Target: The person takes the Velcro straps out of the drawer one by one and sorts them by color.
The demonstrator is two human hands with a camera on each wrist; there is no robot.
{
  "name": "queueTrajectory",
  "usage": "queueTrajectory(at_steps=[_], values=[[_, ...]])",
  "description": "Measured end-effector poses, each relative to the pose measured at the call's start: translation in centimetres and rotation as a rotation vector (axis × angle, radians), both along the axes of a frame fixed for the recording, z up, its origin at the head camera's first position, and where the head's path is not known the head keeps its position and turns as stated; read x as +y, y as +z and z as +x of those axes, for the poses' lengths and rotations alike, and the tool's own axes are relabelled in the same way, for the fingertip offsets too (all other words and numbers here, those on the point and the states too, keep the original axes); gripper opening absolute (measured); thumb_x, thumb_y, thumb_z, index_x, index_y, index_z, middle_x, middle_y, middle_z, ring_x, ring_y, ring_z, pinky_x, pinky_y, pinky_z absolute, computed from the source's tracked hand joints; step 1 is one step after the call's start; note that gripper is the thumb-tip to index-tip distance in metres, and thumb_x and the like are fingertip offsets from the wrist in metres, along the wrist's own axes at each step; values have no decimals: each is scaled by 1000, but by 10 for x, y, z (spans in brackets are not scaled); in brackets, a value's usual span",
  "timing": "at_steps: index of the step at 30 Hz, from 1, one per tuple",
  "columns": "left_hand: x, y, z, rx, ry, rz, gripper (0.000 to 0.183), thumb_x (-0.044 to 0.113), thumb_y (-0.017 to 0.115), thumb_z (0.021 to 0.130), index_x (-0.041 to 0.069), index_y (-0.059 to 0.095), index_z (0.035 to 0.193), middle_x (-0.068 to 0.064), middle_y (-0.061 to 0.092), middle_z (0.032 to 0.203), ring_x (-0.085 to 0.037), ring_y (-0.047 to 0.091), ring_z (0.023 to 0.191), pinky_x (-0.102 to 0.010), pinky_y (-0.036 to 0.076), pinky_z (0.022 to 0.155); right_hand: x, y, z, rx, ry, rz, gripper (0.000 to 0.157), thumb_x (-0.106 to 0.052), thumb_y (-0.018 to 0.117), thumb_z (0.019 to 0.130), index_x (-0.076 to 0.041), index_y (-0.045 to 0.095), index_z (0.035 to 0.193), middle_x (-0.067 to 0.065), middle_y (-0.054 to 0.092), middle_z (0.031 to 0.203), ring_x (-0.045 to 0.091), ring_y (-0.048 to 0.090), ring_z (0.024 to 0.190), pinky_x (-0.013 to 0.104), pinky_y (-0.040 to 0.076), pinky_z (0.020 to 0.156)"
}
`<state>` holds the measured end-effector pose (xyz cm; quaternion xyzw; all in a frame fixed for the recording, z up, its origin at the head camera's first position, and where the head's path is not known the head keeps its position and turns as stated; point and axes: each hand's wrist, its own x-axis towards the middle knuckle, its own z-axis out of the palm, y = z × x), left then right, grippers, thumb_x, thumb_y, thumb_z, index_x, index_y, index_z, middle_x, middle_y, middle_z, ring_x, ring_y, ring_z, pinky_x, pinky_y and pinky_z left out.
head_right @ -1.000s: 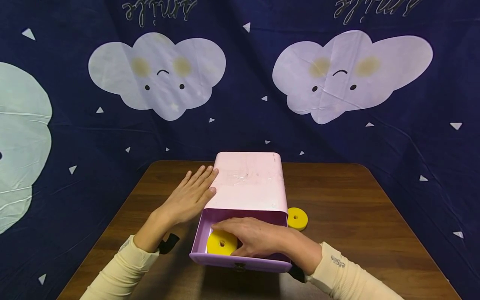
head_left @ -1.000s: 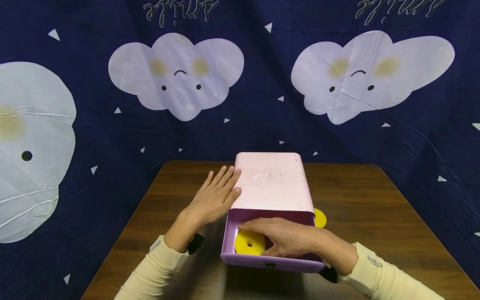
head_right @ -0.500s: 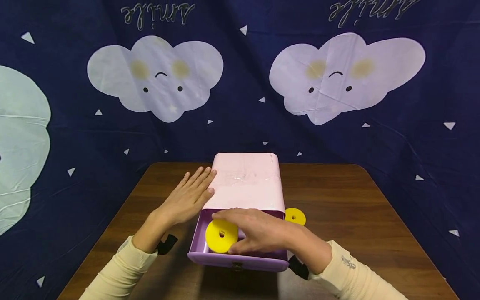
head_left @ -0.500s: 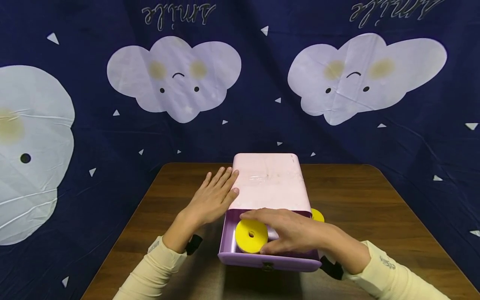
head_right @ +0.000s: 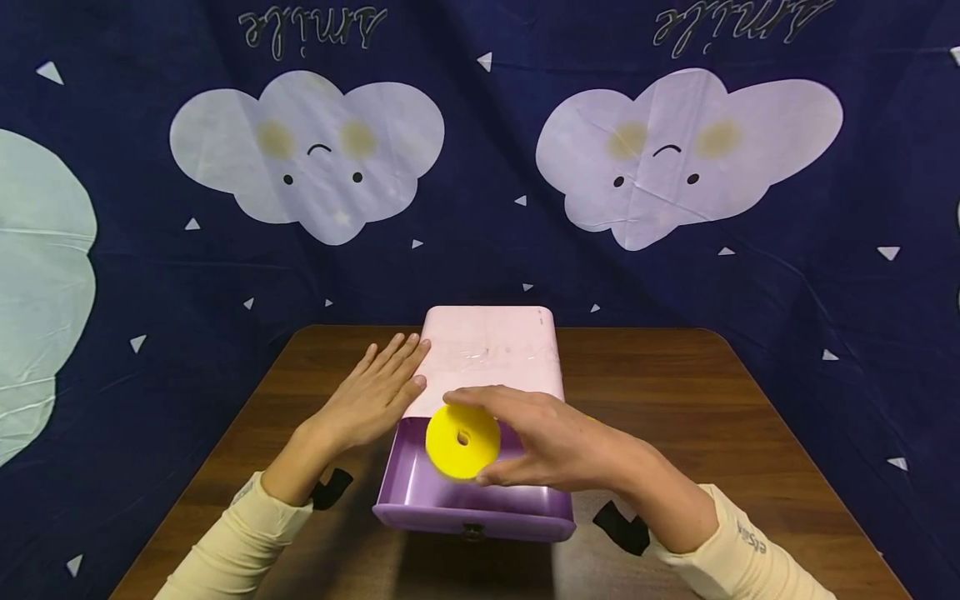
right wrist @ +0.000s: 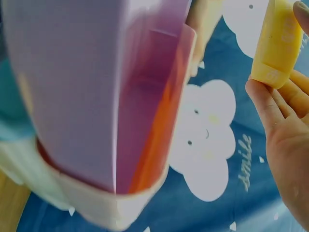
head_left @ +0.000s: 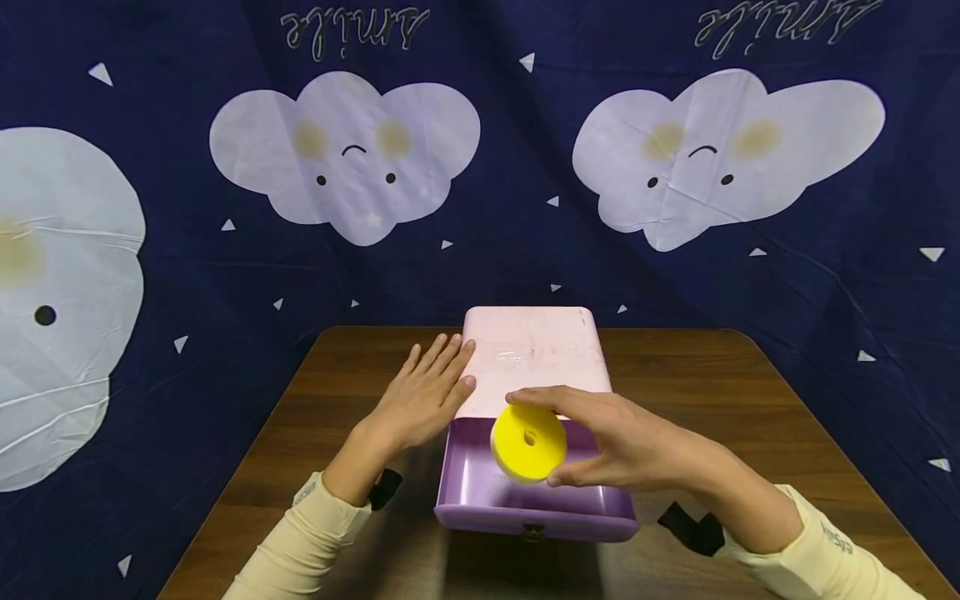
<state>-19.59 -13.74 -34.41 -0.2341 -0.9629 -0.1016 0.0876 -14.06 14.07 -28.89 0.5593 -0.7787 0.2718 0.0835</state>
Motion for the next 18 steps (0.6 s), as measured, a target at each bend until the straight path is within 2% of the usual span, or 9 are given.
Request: queueTrajectory(at_steps=[5, 12, 16, 18], values=[[0, 0, -1, -8, -2, 6, 57, 50, 17, 101, 24, 13, 152, 1, 12, 159, -20, 4, 149, -50, 5, 120, 22, 4, 1, 2, -90, -26, 77, -28, 79, 75, -9, 43, 140, 1, 54, 137, 11, 58, 116, 22, 49, 97], [1, 0, -1, -11, -9, 12, 57, 50, 16, 102, 24, 12, 152, 0, 12, 160, -19, 4, 149, -50, 5, 120, 59, 1, -6, 67, -122, -135, 80, -8, 84, 66, 1, 46, 136, 8, 56, 135, 5, 54, 115, 11, 41, 99], [1, 1, 0, -10, -9, 17, 57, 49, 17, 102, 24, 13, 152, 0, 12, 160, -19, 4, 149, -50, 5, 120, 77, -9, -12, 43, -179, -180, 81, 1, 84, 63, 3, 47, 135, 12, 56, 134, 3, 55, 111, 9, 41, 97], [1, 1, 0, -12, -8, 20, 56, 49, 17, 102, 24, 13, 152, 1, 11, 160, -19, 4, 149, -50, 4, 120, 87, -16, -14, -11, -230, -188, 81, 4, 83, 63, 1, 46, 136, 12, 55, 135, 0, 54, 113, 9, 42, 97]])
